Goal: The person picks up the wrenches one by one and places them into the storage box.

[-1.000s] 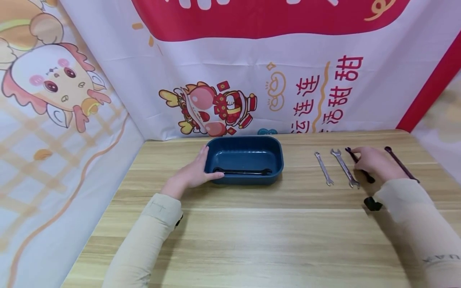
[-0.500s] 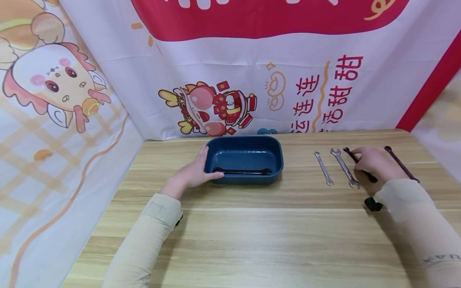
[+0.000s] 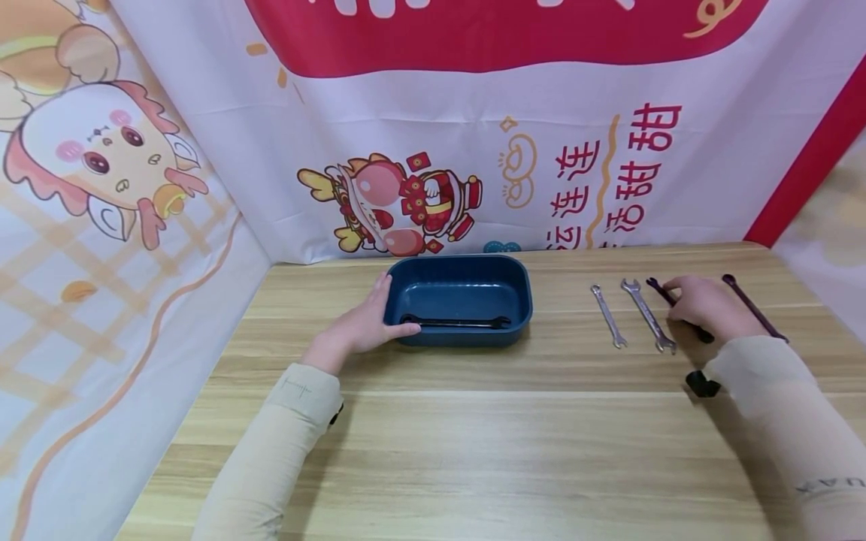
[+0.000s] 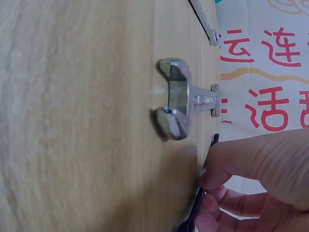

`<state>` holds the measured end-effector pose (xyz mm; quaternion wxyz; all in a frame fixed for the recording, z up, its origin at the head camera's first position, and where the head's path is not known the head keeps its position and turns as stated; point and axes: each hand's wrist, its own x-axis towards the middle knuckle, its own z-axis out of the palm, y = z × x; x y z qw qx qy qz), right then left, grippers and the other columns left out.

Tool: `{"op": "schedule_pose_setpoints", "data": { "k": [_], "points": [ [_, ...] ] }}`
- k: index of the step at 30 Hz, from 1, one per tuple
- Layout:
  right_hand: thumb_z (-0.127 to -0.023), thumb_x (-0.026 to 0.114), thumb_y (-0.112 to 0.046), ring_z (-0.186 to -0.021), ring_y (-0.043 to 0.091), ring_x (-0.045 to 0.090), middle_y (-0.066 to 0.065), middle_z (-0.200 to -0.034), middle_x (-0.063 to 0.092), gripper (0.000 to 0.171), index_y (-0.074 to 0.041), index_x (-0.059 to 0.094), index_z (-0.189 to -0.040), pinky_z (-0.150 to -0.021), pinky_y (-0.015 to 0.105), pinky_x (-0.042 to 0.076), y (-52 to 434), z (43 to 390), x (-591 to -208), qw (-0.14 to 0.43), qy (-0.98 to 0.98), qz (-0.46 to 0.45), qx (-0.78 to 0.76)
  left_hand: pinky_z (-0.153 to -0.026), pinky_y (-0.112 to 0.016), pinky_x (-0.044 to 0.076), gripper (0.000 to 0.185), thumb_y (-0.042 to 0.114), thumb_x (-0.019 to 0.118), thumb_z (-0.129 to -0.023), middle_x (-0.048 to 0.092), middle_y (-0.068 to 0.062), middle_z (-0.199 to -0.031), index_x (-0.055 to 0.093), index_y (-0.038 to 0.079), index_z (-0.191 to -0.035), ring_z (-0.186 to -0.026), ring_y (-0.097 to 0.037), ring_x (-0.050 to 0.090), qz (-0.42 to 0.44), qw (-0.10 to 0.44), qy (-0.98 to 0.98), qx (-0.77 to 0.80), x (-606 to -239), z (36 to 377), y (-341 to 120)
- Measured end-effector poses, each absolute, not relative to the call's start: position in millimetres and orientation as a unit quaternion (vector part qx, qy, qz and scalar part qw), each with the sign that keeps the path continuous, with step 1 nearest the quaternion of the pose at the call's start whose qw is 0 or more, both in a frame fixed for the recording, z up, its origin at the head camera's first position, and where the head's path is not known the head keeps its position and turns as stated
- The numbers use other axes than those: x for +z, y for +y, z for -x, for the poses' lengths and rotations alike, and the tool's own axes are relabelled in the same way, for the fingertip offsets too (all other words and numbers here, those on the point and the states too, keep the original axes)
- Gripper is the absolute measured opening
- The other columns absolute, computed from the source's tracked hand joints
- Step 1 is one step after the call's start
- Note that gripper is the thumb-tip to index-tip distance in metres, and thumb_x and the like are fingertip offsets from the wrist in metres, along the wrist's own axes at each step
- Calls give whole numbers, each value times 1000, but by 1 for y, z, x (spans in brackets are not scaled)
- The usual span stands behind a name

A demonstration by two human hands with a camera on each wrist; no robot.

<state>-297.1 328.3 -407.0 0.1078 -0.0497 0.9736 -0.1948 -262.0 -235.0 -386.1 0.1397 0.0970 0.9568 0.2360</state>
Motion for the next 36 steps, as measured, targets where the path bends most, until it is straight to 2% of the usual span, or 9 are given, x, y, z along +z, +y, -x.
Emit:
{"op": "schedule_pose_setpoints", "data": {
  "k": [11, 14, 22, 36],
  "points": [
    [-78, 66, -3, -88, 38, 52, 39, -126, 57, 57, 14, 59, -131, -73, 49, 45, 329, 296, -405, 94, 976, 55, -191, -119, -59, 23, 120, 66, 68, -89, -8, -7, -172, -9, 13, -165, -156, -35, 10, -99, 140, 956, 236, -385, 263, -235],
    [-78, 67, -3, -91, 39, 52, 39, -125, 57, 57, 13, 58, -132, -75, 50, 45, 330, 296, -405, 100, 975, 52, -192, -119, -59, 24, 120, 65, 68, -89, -8, -7, -172, -9, 13, -165, -156, -35, 10, -100, 140, 956, 237, -384, 262, -234],
    [-80, 70, -1, -87, 41, 53, 41, -116, 58, 56, 13, 57, -132, -75, 53, 46, 332, 298, -405, 108, 976, 43, -184, -119, -60, 24, 120, 65, 68, -89, -8, -8, -172, -10, 13, -164, -155, -37, 10, -101, 140, 956, 236, -386, 263, -235],
    [-82, 70, 1, -93, 43, 60, 40, -112, 62, 54, 12, 58, -133, -81, 61, 49, 334, 297, -405, 104, 974, 43, -197, -119, -60, 24, 120, 65, 68, -89, -9, -7, -172, -11, 14, -164, -156, -37, 10, -99, 139, 957, 236, -387, 263, -236]
  ]
}}
